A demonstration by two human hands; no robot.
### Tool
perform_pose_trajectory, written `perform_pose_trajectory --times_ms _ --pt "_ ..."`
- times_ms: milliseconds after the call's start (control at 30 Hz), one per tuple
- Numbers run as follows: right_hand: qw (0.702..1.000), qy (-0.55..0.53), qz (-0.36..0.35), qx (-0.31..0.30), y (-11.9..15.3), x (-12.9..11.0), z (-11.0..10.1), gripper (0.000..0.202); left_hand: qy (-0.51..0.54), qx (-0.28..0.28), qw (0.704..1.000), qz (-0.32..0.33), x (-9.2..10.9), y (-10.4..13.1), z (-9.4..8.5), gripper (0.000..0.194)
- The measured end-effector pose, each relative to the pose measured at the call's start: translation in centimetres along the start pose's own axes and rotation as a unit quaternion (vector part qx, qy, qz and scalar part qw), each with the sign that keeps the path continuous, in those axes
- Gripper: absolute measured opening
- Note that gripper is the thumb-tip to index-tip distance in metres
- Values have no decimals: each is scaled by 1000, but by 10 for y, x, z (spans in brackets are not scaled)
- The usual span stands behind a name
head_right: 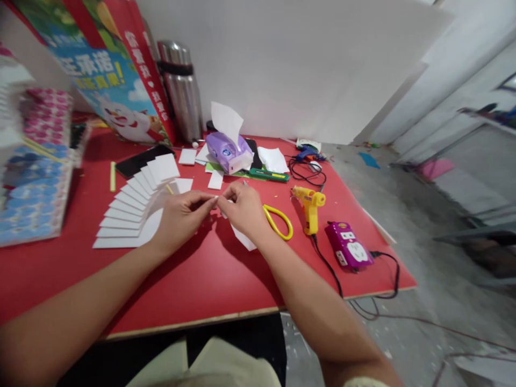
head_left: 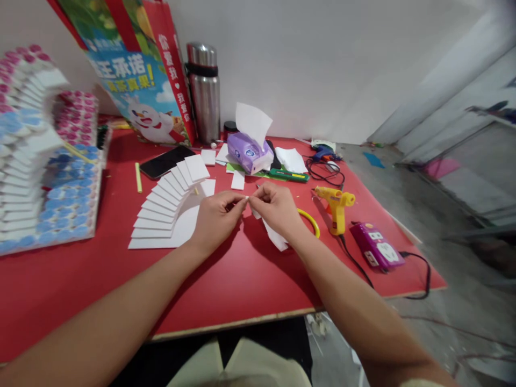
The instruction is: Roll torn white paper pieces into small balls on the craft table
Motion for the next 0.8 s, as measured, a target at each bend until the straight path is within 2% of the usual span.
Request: perform_pose_trajectory --times_ms 100,233,367,500,567,667,800 --pt "999 49 -11 4 2 -1 0 15 -103 -14 992 75 0 0 1 25" --pt "999 22 8 -40 3 1 3 19 -192 -42 974 111 0 0 2 26" --pt "996 -52 61 -50 2 7 4 20 -207 -63 968 124 0 1 3 27" --pt "985 -143 80 -55 1 7 4 17 -163 -44 976 134 2 2 3 27" --pt "982 -163 77 -53 0 6 3 13 -101 -26 988 117 2 1 3 27" --pt "984 -155 68 -50 0 5 3 9 41 -11 999 27 -2 -2 4 25" --pt "988 -131 37 -69 1 3 5 11 189 -7 977 -99 -8 -7 5 25"
Point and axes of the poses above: each hand's wrist, its own y-axis away from the middle knuckle, its own z-axis out of the palm, x = y × z, the point moved 4 cm from there along -y, towards the middle knuckle, and after that the axes turned 5 degrees about z, right-handed, at the moved point
